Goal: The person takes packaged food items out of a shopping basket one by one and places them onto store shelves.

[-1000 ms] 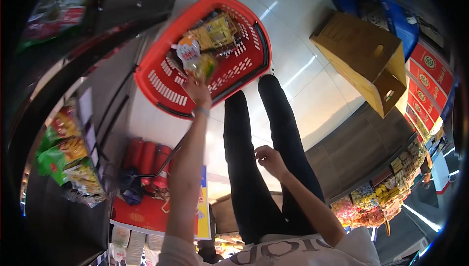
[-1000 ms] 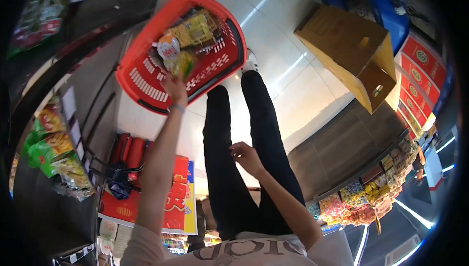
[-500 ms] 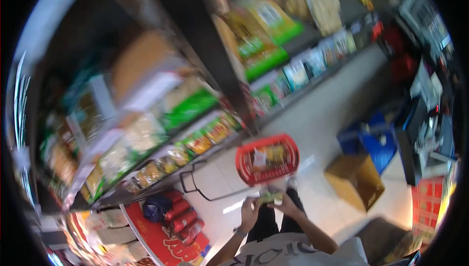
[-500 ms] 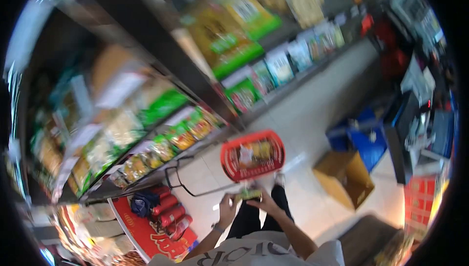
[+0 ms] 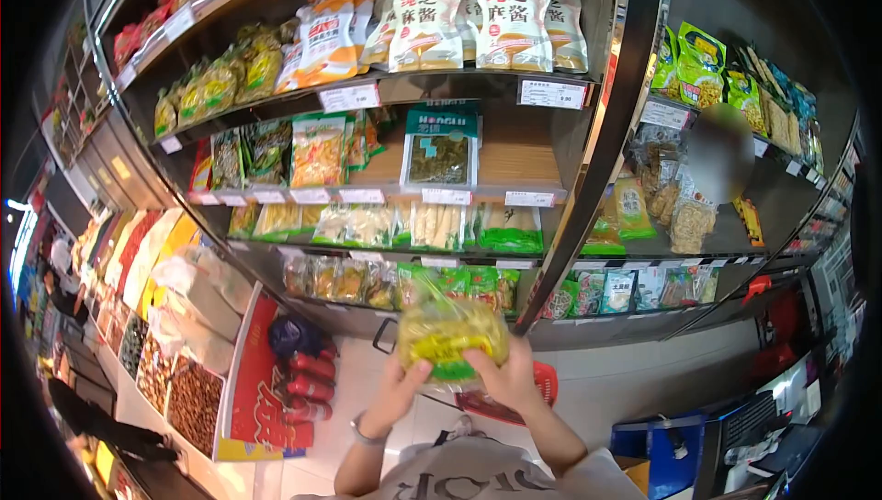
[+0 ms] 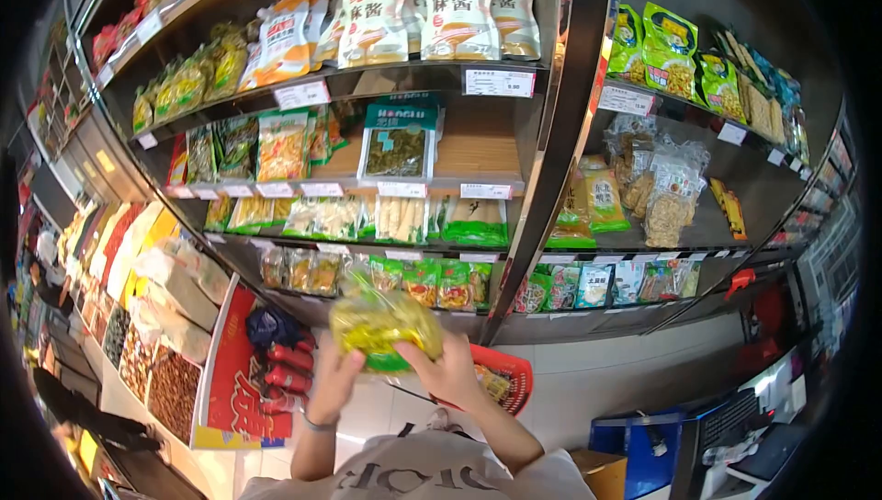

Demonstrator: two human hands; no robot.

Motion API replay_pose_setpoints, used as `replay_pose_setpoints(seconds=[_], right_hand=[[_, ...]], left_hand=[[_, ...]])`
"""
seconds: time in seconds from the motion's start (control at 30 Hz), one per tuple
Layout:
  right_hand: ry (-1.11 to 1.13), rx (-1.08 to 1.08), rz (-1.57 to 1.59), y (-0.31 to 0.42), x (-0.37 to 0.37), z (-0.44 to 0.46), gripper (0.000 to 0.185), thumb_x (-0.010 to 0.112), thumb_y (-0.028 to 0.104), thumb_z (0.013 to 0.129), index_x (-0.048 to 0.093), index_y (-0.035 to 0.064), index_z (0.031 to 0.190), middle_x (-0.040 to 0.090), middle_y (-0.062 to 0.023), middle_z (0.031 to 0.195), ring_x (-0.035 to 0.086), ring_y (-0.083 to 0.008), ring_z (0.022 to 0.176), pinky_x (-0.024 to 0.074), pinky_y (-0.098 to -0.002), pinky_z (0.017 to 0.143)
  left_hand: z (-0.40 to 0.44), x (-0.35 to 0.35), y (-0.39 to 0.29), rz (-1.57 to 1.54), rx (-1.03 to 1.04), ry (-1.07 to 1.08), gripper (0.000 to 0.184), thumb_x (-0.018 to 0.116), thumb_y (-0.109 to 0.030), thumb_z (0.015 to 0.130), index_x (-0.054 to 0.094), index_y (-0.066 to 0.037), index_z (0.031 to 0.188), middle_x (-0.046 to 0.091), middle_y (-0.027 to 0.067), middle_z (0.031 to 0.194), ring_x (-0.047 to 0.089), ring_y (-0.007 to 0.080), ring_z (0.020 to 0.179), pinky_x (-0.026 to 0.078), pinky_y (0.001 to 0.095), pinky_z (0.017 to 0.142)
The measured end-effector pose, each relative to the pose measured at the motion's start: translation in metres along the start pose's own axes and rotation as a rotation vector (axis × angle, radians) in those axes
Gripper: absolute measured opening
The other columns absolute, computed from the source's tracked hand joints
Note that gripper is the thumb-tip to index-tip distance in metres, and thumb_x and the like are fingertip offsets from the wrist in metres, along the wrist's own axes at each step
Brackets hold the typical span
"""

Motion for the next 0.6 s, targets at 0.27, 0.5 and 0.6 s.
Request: replay_pose_setpoints(seconds=[0.27,0.5,0.6], right_hand=[[0.006,0.018,0.559,0.107,0.023,0.029,0.051,0.066,0.019,0.099,0.050,-0.0031,0.142,0.064,-0.0056,0.126,0.060,-0.0110,0.107,0.0481,-0.0268,0.091],[0.007,0.118,0.880,0.110,0.076,0.013,0.071,0.071,0.014,0.093,0.035,0.0001,0.152,0.060,-0.0127,0.134,0.065,-0.0158,0.103,0.0530,-0.0296,0.086],[-0.002,0.184,1.086,0.099,0.118,0.005,0.068,0.070,0.011,0.088,0.037,-0.0055,0.145,0.062,-0.0202,0.125,0.066,-0.0205,0.066,0.0469,-0.0284,0.042]], left_hand=[[-0.034,0.011,-0.117,-0.298,0.464,-0.283,0.059,0.065,-0.037,0.099,0.051,0.007,0.137,0.064,0.0119,0.125,0.061,0.0177,0.110,0.048,0.0321,0.095],[-0.045,-0.035,-0.119,-0.388,0.401,-0.346,0.059,0.066,-0.038,0.099,0.054,0.009,0.133,0.066,0.0110,0.119,0.061,0.0161,0.106,0.048,0.0303,0.092],[-0.049,-0.069,-0.113,-0.363,0.365,-0.275,0.062,0.067,-0.037,0.098,0.050,0.009,0.137,0.063,0.0118,0.124,0.058,0.0167,0.111,0.046,0.0313,0.095]])
Point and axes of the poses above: each hand's wrist, its own z-axis towards the middle knuckle, its own x-axis out of the palm, y = z × x, the point moved 5 cm from there along z, towards the middle knuckle
